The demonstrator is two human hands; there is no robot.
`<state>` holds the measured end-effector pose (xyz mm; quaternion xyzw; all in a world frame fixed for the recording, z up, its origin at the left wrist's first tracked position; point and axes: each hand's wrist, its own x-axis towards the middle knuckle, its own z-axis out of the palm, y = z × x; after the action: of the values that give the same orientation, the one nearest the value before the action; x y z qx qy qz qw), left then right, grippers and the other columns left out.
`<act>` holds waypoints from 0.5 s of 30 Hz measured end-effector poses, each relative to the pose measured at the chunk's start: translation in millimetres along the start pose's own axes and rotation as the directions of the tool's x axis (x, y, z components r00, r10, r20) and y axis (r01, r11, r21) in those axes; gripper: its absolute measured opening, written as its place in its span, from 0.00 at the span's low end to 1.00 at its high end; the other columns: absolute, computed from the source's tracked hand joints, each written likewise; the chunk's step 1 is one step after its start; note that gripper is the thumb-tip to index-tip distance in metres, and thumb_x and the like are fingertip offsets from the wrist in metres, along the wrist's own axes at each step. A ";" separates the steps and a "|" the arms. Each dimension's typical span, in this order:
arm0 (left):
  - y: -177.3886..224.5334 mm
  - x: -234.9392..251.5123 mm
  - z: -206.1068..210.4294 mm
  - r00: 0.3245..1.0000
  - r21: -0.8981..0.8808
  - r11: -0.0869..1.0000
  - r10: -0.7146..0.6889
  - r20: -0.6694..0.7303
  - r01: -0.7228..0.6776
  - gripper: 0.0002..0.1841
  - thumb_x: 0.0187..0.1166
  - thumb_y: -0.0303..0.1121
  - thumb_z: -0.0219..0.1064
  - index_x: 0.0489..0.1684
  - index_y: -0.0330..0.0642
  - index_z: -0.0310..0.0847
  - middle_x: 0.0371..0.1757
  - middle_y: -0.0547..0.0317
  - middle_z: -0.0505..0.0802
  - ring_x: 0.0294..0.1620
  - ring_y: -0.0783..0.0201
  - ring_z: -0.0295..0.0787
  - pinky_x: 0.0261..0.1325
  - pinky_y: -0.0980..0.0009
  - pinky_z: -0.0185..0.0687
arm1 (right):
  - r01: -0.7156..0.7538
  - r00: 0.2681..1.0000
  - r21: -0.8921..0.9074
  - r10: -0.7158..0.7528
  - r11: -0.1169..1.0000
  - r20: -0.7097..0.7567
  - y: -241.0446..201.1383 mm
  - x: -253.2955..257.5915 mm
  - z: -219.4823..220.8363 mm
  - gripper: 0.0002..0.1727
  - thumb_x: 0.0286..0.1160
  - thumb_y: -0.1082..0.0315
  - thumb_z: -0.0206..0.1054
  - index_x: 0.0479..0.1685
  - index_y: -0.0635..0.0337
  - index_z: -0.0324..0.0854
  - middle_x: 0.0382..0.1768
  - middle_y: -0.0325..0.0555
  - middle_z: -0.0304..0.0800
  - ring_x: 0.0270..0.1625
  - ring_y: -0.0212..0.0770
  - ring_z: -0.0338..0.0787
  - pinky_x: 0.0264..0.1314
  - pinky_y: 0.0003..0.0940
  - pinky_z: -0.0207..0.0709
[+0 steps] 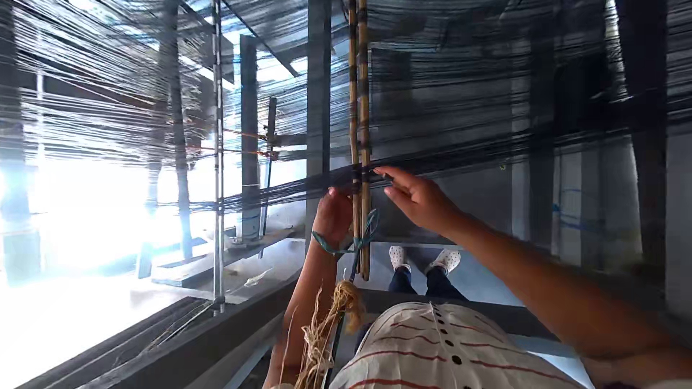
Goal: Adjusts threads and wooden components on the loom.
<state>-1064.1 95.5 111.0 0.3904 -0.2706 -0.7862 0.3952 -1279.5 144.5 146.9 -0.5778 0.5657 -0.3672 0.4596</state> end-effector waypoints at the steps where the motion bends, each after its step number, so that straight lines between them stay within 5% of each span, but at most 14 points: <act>1: 1.4 1.2 3.4 0.999 -0.009 1.000 -0.012 -0.036 0.012 0.22 0.66 0.54 0.79 0.49 0.48 0.88 0.48 0.58 0.95 0.47 0.63 0.93 0.51 0.65 0.91 | -0.013 1.000 0.004 0.013 1.000 -0.009 0.1 4.2 2.3 0.24 0.88 0.68 0.59 0.81 0.57 0.75 0.21 0.42 0.77 0.20 0.35 0.70 0.26 0.34 0.71; 3: 5.4 0.9 16.3 0.991 -0.020 0.998 -0.057 -0.120 0.055 0.13 0.85 0.41 0.61 0.49 0.42 0.84 0.42 0.54 0.94 0.40 0.64 0.93 0.45 0.66 0.92 | -0.033 0.999 0.023 0.034 0.999 -0.037 0.0 10.8 5.9 0.23 0.88 0.69 0.59 0.81 0.57 0.75 0.22 0.43 0.78 0.20 0.34 0.71 0.26 0.34 0.72; 5: 7.4 -1.0 28.6 0.982 -0.028 0.996 -0.089 -0.168 0.085 0.15 0.90 0.37 0.52 0.46 0.41 0.86 0.37 0.54 0.95 0.36 0.65 0.93 0.41 0.68 0.92 | -0.046 0.997 0.030 0.048 0.998 -0.061 -1.9 15.1 7.5 0.23 0.88 0.68 0.59 0.80 0.57 0.75 0.25 0.45 0.82 0.21 0.35 0.73 0.27 0.34 0.74; 9: 5.6 -3.3 44.6 0.973 0.036 0.999 -0.016 -0.229 0.025 0.20 0.95 0.39 0.45 0.49 0.42 0.84 0.37 0.58 0.93 0.35 0.68 0.92 0.40 0.71 0.91 | -0.063 0.992 0.034 0.067 0.997 -0.107 -5.5 22.0 7.6 0.20 0.88 0.68 0.59 0.75 0.61 0.78 0.21 0.40 0.77 0.19 0.31 0.68 0.24 0.28 0.68; 15: -4.5 -12.1 63.3 0.960 0.077 0.996 0.071 -0.271 -0.052 0.17 0.94 0.38 0.46 0.47 0.44 0.83 0.34 0.62 0.93 0.35 0.71 0.92 0.41 0.73 0.90 | -0.032 0.984 0.079 0.045 0.996 -0.170 0.5 25.4 5.4 0.10 0.87 0.66 0.61 0.53 0.64 0.80 0.25 0.40 0.79 0.22 0.26 0.72 0.26 0.22 0.70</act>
<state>-1113.7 115.4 147.2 0.5001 -0.2522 -0.7023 0.4393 -1272.2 120.1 142.3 -0.5150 0.6001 -0.4279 0.4376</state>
